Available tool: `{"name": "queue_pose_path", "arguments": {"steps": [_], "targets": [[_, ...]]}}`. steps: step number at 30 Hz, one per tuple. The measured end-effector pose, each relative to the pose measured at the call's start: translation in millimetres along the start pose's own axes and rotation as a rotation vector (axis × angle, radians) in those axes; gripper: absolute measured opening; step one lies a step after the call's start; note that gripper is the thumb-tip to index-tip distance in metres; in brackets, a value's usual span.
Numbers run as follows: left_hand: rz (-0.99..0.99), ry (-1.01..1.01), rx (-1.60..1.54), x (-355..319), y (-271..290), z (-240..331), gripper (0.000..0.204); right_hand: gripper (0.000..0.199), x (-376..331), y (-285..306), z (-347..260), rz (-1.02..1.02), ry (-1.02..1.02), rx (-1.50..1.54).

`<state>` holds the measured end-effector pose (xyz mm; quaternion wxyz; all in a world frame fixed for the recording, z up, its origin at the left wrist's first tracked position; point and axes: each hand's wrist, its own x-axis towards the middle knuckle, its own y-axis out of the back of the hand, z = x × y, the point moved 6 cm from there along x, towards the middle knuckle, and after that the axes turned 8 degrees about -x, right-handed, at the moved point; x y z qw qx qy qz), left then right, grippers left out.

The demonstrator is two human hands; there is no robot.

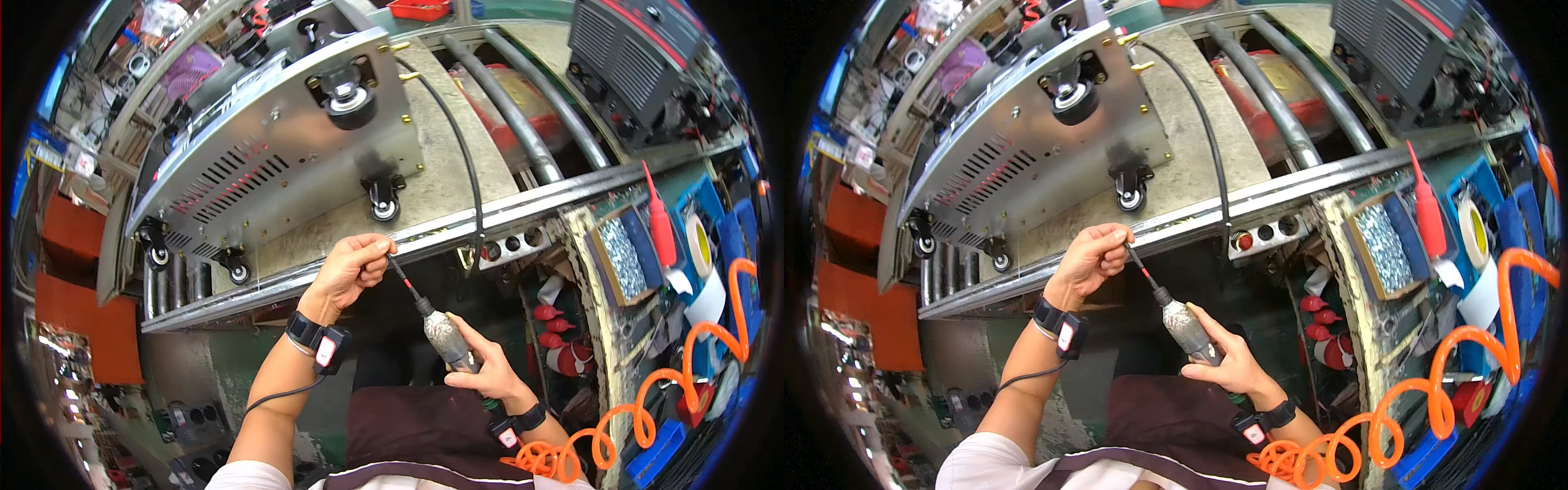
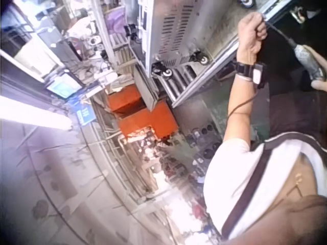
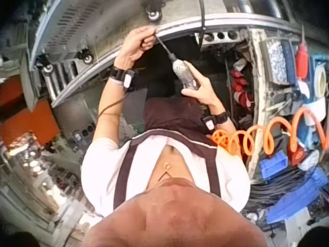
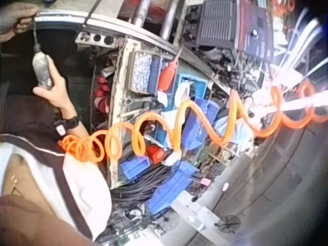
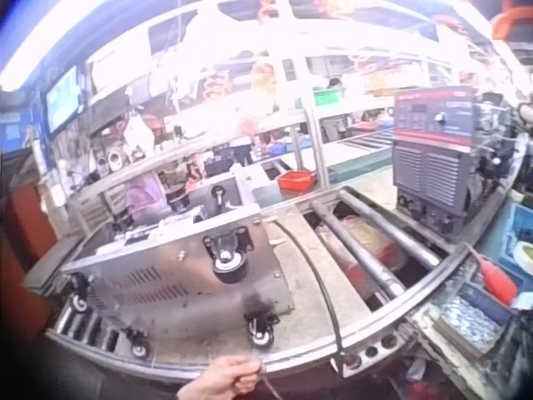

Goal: The person applies liquid from a red squeeze bottle to a circuit board, retrieves components from a box, and then uses a power screwdriver to fasten screws into the bottom of the machine.

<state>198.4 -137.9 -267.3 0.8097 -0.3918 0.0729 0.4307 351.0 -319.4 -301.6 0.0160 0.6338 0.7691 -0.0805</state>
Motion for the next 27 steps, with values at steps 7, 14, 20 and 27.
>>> {"name": "queue_pose_path", "arguments": {"steps": [7,14,20,27], "targets": [[0.067,-0.017,0.117,-9.4,-27.1,-22.7,0.024,0.087,-34.0,6.7,1.3,0.062,0.111,0.006],[0.935,-0.698,1.212,26.7,10.3,52.2,0.052,0.088,-37.9,37.8,-8.5,0.214,0.081,0.074],[0.739,-0.565,0.809,28.0,32.0,42.7,0.034,0.089,-36.5,47.2,4.1,0.304,0.061,0.141],[0.853,-0.558,0.422,-44.9,74.4,35.0,0.014,0.089,-36.5,45.5,11.1,0.277,0.050,0.024]]}}
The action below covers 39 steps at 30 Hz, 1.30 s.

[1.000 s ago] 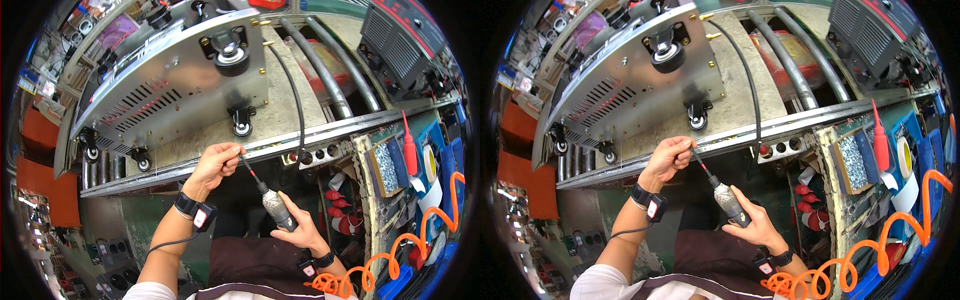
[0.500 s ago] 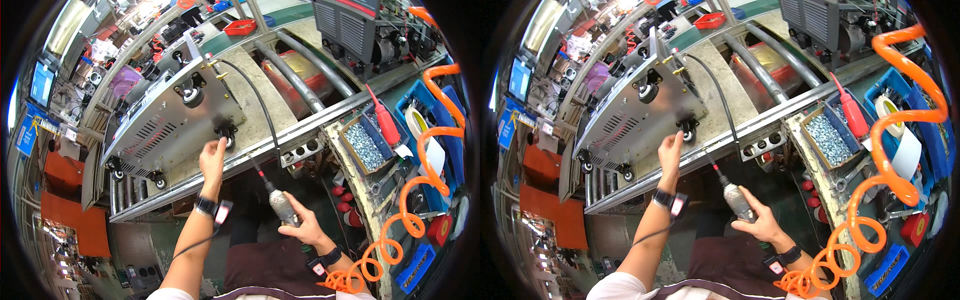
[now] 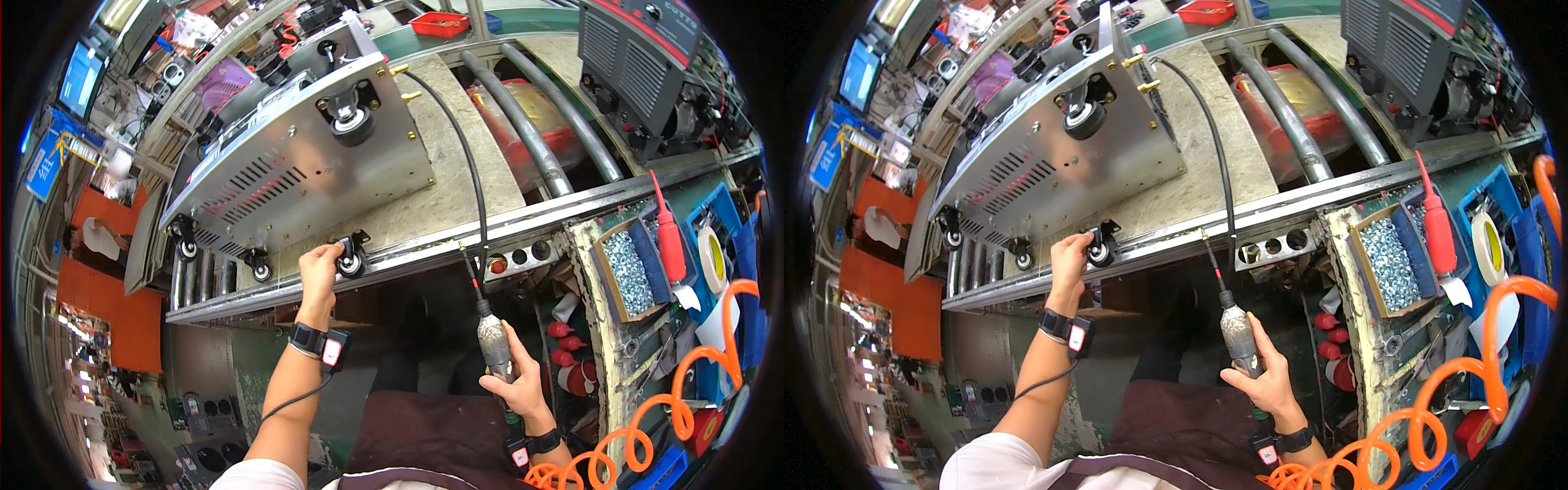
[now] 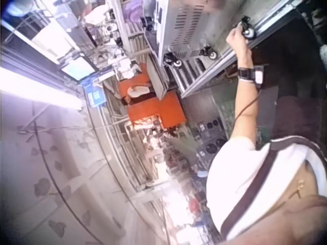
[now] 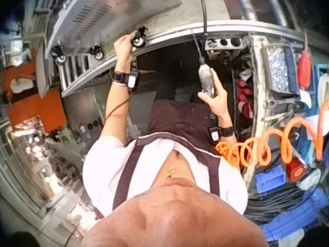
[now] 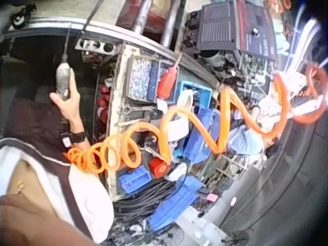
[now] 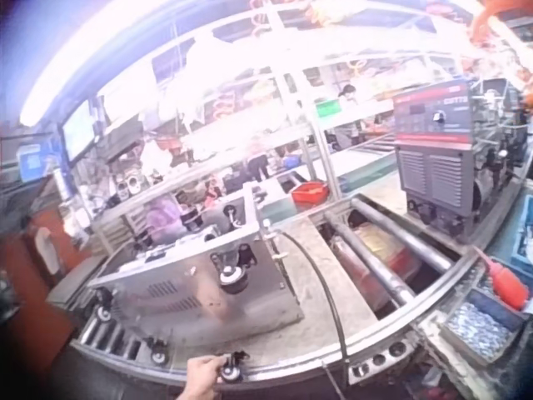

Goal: The person applies liquid from a red squeeze bottle to a circuit board, retrieves components from a box, and then uses a power screwdriver to fasten screws into the bottom of the machine.

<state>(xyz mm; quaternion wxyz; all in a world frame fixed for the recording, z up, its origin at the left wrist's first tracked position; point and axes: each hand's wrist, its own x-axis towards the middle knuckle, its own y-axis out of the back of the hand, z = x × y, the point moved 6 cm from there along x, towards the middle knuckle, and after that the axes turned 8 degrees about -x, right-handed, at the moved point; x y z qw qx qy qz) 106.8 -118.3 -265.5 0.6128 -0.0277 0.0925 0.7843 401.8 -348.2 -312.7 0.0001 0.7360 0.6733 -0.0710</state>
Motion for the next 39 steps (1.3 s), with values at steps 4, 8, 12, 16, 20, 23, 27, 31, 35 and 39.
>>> {"name": "queue_pose_path", "arguments": {"steps": [4,8,12,16,20,23,27,31,35,39], "targets": [[-0.031,0.083,-0.162,2.5,-2.7,7.7,0.015,0.089,2.7,-2.4,-1.0,-0.010,0.004,-0.001],[-0.051,0.139,-0.157,-2.7,-19.6,6.8,0.024,0.090,2.2,-3.1,-1.6,-0.019,0.018,-0.041],[-0.100,0.112,-0.167,1.5,-48.6,3.1,0.015,0.089,-4.8,-0.3,-4.7,0.004,0.015,-0.022],[-0.186,0.063,-0.195,10.6,-103.9,4.1,0.018,0.088,-11.9,3.6,-2.1,0.029,0.005,-0.001],[-0.172,0.069,-0.157,18.7,-145.7,-6.5,0.030,0.088,-13.4,4.3,-4.4,0.043,0.027,0.014],[-0.213,0.066,-0.197,7.8,-149.3,-3.4,0.038,0.088,-13.8,5.6,-10.1,0.043,0.012,-0.033],[-0.117,-0.093,-0.143,-22.1,-123.7,1.0,0.042,0.087,-15.9,6.4,-18.6,0.036,0.167,-0.233],[-0.626,0.183,-0.314,-94.6,-140.1,22.2,0.039,0.088,-29.3,-3.0,-16.3,-0.059,0.148,-0.086],[-0.843,0.111,-0.195,-114.4,-158.7,8.9,0.028,0.086,-63.9,0.0,-15.3,-0.065,0.097,-0.060],[-0.917,0.189,-0.258,-155.0,-177.1,0.5,0.026,0.086,-104.9,6.8,-24.6,-0.018,0.082,-0.019]]}}
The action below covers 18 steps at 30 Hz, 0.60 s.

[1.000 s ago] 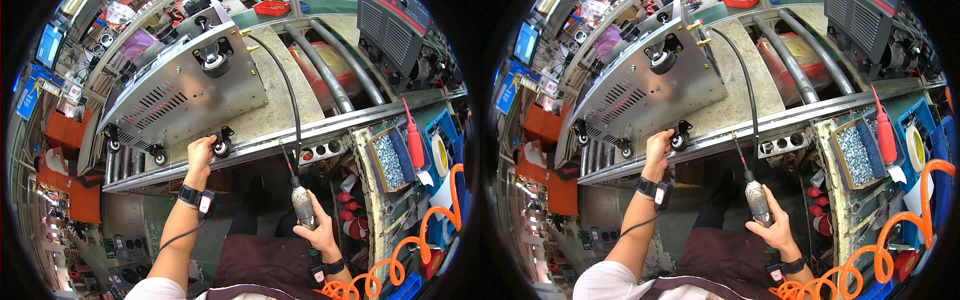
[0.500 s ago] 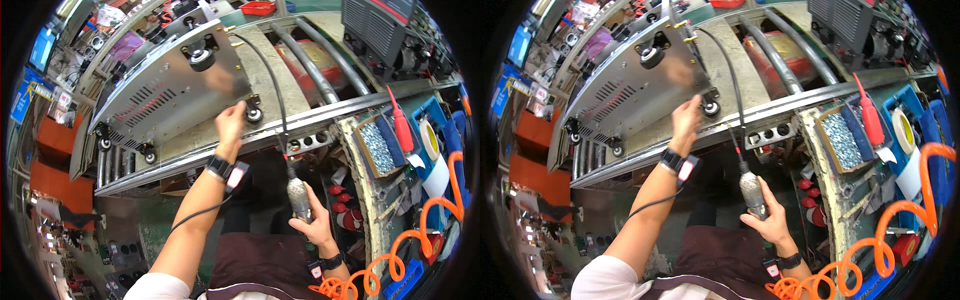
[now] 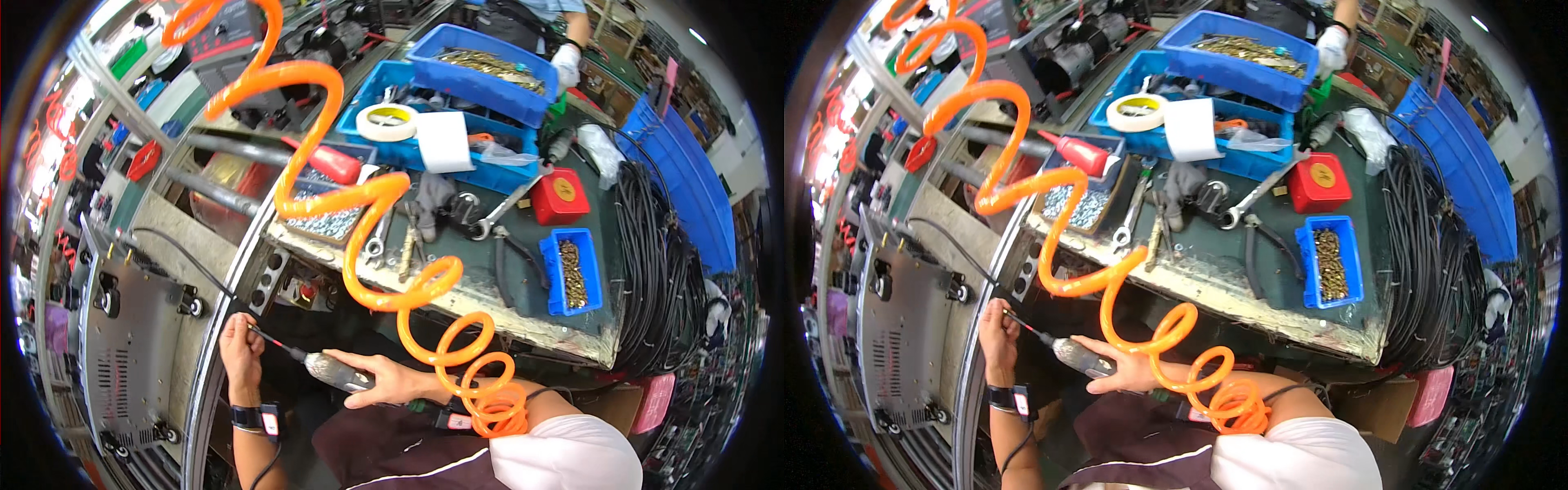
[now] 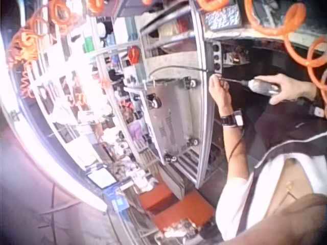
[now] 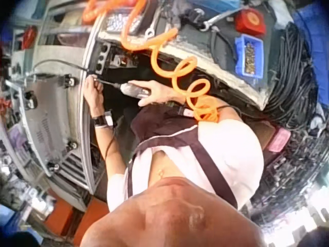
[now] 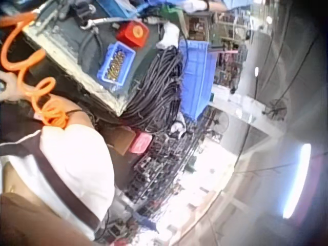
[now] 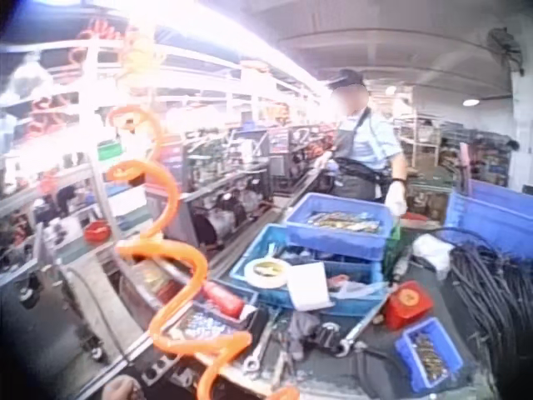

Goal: The person applies liquid from a red squeeze bottle to a circuit board, retrieves components from a box, and then uses a power screwdriver to fasten screws into the bottom of the machine.

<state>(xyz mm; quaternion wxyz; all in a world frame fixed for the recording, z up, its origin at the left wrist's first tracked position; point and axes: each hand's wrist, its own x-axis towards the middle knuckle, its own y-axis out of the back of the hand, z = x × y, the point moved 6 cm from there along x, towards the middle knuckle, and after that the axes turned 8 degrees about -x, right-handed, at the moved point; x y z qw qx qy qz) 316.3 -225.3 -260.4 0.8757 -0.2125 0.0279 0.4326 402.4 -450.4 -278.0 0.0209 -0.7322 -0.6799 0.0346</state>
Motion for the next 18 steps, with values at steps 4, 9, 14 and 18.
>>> {"name": "queue_pose_path", "arguments": {"steps": [4,9,14,18], "targets": [[-0.105,-0.052,0.027,17.4,-47.6,-23.7,0.023,0.086,-64.9,27.3,-6.0,0.168,0.012,-0.050],[-0.095,0.327,-0.418,13.6,-127.0,-51.4,0.020,0.088,-149.4,54.9,1.2,0.351,0.145,-0.151],[-0.276,0.342,0.005,12.3,-194.8,-72.9,0.020,0.088,-218.8,78.0,-24.0,0.537,-0.206,0.050],[-0.100,-0.514,1.387,2.4,-260.8,-50.8,0.026,0.104,-261.9,96.2,-9.2,0.614,-0.306,-0.135]]}}
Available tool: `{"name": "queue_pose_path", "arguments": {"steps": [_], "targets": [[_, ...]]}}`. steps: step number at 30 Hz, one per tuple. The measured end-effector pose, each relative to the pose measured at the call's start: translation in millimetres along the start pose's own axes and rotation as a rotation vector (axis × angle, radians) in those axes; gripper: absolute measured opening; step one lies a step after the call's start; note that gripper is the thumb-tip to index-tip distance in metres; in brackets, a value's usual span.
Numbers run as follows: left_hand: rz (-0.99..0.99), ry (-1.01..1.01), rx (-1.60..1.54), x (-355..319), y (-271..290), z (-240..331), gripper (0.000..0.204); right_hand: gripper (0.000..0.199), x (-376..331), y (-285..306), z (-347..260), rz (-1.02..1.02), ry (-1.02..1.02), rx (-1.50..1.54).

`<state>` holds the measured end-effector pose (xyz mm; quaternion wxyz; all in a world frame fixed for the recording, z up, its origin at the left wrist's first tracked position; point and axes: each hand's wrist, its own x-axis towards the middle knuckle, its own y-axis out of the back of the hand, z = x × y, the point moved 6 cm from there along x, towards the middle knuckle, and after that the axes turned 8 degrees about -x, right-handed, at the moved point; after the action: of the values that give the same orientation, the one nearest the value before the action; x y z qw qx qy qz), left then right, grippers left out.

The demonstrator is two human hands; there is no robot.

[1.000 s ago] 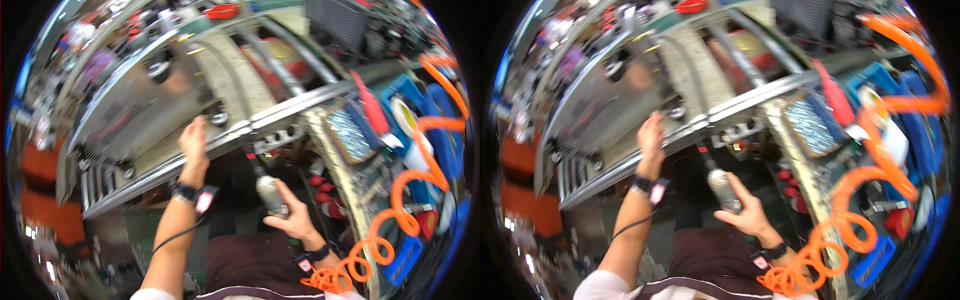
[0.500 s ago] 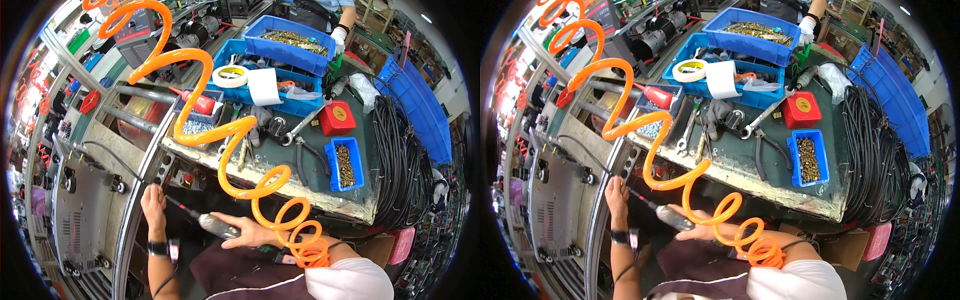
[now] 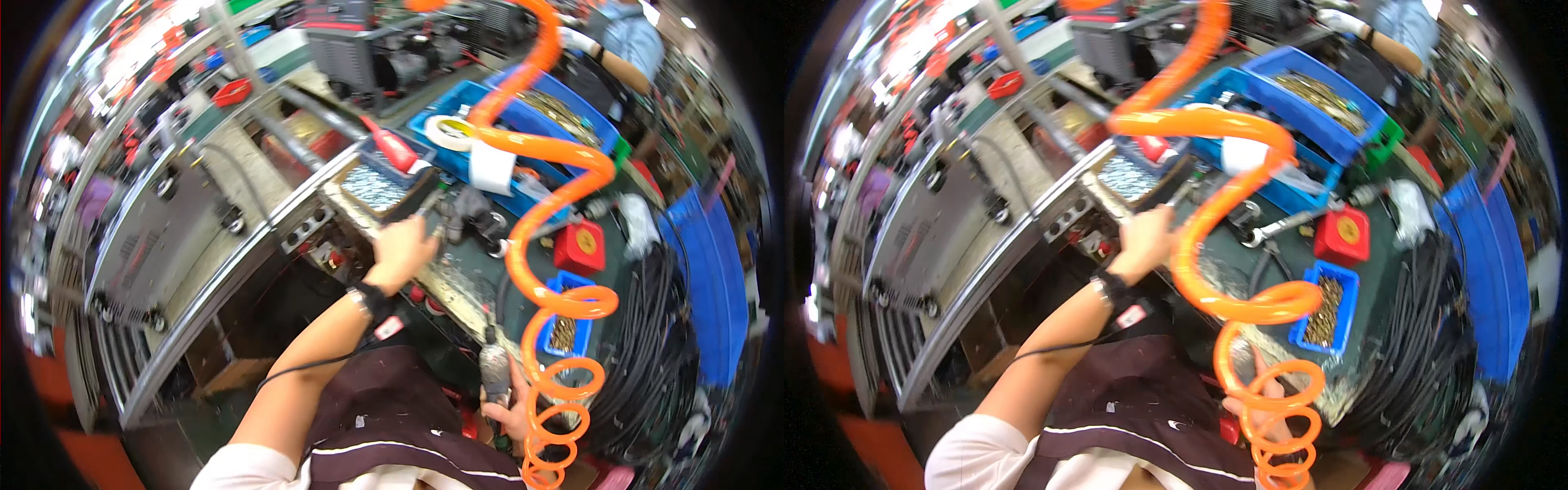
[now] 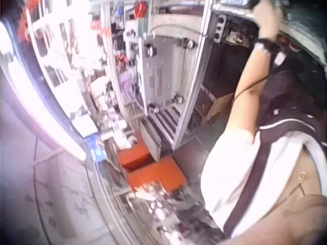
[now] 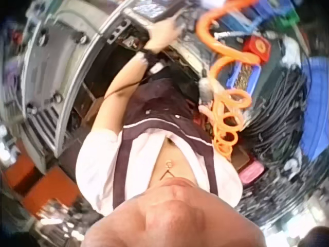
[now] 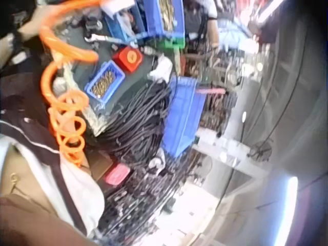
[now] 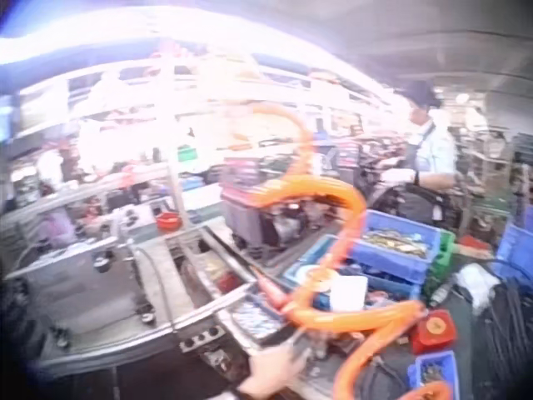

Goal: The person applies liquid from a red squeeze bottle to a circuit board, retrieves components from a box, and then uses a power screwdriver to fasten screws into the bottom of the machine.

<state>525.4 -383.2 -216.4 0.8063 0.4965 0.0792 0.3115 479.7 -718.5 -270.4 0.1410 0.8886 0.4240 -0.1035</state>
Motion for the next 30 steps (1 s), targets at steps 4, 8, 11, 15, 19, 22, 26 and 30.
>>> {"name": "queue_pose_path", "arguments": {"steps": [4,8,11,15,19,22,26,30], "targets": [[-0.195,-0.136,0.098,15.9,-63.4,0.4,0.018,0.100,3.3,2.7,-7.4,0.066,0.198,0.156],[-0.290,0.024,-0.160,21.8,-16.9,26.2,0.031,0.081,0.7,-16.5,-53.9,-0.012,0.030,0.259],[-0.257,0.087,-0.205,30.5,14.8,18.1,0.036,0.081,21.4,-33.7,-53.4,-0.070,0.046,0.258],[-0.191,0.203,-0.328,4.1,72.3,-21.1,0.036,0.104,41.8,-53.3,-68.1,-0.112,0.114,0.312],[0.046,0.439,-0.928,-81.7,97.5,-132.9,0.030,0.100,67.1,-78.4,-75.4,-0.189,0.173,0.268],[0.376,0.706,-0.692,-149.7,125.8,-240.5,0.038,0.100,97.3,-112.1,-79.3,-0.312,0.168,0.223],[0.386,0.774,-0.092,-159.5,178.7,-325.4,0.056,0.095,133.2,-163.4,-90.5,-0.436,0.130,0.197],[0.235,0.850,-0.077,-139.7,192.9,-358.4,0.059,0.091,163.5,-215.2,-91.9,-0.540,0.130,0.188]]}}
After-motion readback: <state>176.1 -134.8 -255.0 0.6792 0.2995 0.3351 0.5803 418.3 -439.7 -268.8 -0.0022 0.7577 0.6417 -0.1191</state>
